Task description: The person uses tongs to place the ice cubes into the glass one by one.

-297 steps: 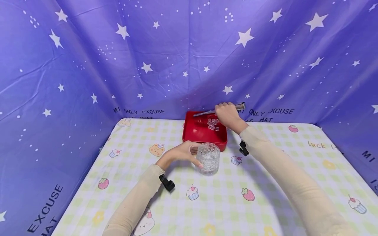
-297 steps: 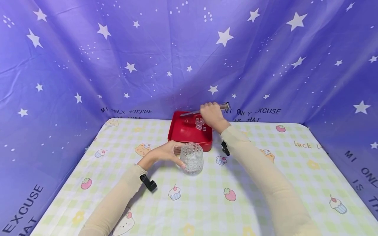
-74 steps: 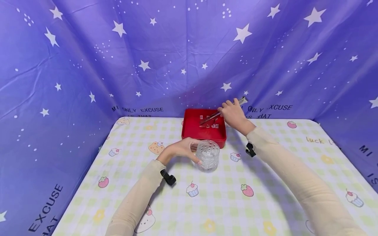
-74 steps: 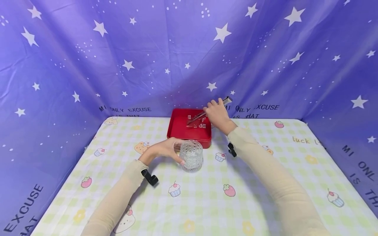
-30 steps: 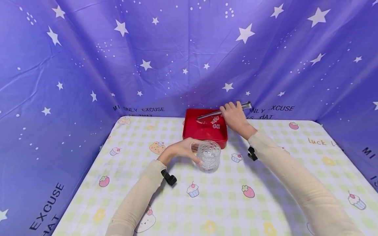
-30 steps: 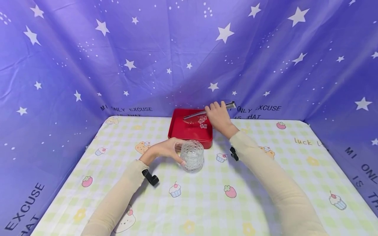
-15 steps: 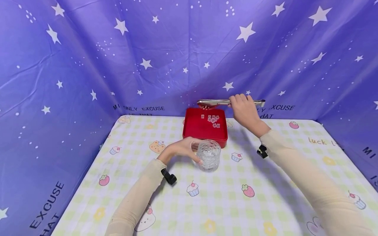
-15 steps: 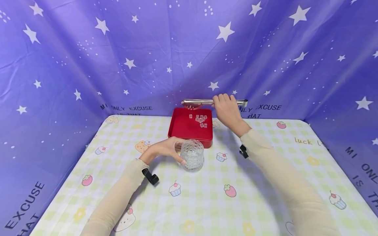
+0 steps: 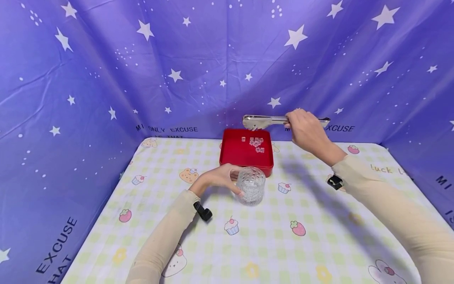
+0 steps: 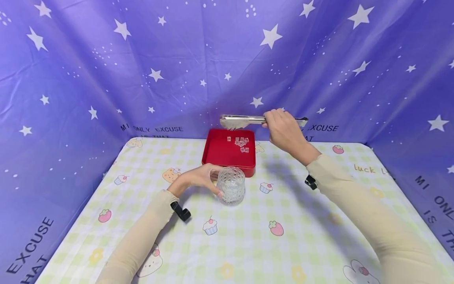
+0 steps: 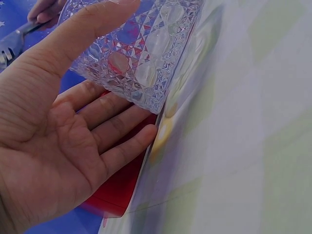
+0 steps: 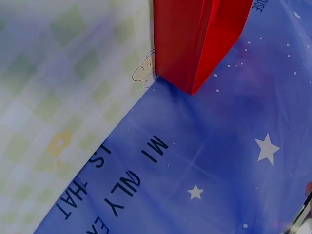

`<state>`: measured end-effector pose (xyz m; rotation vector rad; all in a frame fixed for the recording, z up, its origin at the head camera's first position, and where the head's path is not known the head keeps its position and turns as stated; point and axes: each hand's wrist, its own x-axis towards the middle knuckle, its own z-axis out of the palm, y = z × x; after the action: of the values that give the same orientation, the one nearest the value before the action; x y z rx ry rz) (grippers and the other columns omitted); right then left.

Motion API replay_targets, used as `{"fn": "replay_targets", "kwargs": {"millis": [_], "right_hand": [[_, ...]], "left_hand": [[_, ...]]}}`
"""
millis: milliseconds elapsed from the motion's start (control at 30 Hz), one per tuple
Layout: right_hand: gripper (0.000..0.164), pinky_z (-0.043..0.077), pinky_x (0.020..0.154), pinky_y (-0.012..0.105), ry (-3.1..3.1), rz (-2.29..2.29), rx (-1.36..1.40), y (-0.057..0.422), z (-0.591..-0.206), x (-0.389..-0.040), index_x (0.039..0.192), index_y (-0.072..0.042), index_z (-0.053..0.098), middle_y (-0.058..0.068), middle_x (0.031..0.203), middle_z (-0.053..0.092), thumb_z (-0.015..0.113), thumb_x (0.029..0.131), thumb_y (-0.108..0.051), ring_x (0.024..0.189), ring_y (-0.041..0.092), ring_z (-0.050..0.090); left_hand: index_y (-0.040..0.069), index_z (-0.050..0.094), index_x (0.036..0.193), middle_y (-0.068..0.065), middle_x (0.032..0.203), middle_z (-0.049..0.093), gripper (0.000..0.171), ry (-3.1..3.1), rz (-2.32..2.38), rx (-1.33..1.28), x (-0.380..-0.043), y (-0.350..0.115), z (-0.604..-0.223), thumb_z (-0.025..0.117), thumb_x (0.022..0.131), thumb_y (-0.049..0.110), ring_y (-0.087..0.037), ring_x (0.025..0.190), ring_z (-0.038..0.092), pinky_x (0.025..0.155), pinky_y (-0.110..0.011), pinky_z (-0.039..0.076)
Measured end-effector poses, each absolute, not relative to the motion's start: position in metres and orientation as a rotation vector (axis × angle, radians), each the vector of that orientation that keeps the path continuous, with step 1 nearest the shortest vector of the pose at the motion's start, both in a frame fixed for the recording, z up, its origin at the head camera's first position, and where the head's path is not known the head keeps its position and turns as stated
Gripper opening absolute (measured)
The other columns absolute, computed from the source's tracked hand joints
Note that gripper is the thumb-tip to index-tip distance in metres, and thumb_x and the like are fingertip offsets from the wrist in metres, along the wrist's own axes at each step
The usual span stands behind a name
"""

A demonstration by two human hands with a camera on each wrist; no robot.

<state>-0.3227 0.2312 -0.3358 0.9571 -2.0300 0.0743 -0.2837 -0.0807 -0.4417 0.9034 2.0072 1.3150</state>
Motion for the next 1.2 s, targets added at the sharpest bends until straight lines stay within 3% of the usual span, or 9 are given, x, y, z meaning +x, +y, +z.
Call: {"fn": "replay_targets", "kwargs": {"millis": [133,633,1000,1200], "right_hand": [[0.047,0.041,0.053,0.039,-2.026,0.111,1.052,0.233,-0.336,-0.317,0.098,0.006,0.054,0.016,0.077,0.053,0.028,0.113,-0.029,0.066,0.032,0.049],[0.043,0.036,0.058,0.034,-2.046,0.065,1.311,0.242,-0.358,-0.301,0.095,0.002,0.052,0.009,0.075,0.046,0.027,0.113,-0.029,0.067,0.025,0.042],[0.042,0.037,0.059,0.034,-2.041,0.008,1.369,0.242,-0.37,-0.294,0.095,0.0,0.052,0.009,0.078,0.048,0.026,0.113,-0.027,0.068,0.024,0.043],[0.041,0.038,0.058,0.034,-2.021,-0.032,1.395,0.241,-0.374,-0.291,0.094,0.0,0.052,0.009,0.077,0.047,0.026,0.113,-0.026,0.068,0.025,0.044]], "left_hand": [[0.005,0.057,0.143,-0.011,0.137,0.067,0.078,2.014,1.319,0.917,-0.284,-0.08,-0.442,0.089,0.072,0.003,-0.021,0.127,0.063,0.111,-0.029,0.05],[0.004,0.055,0.144,-0.01,0.138,0.065,0.081,2.074,1.262,0.915,-0.279,-0.075,-0.432,0.09,0.071,0.004,-0.021,0.127,0.062,0.11,-0.026,0.05],[0.002,0.039,0.152,-0.015,0.147,0.056,0.096,2.104,1.257,0.827,-0.274,-0.075,-0.427,0.09,0.071,0.005,-0.03,0.136,0.055,0.113,-0.033,0.049],[0.003,0.048,0.143,-0.015,0.141,0.061,0.081,2.085,1.3,0.832,-0.274,-0.075,-0.424,0.089,0.073,0.006,-0.03,0.135,0.057,0.112,-0.033,0.05]]}}
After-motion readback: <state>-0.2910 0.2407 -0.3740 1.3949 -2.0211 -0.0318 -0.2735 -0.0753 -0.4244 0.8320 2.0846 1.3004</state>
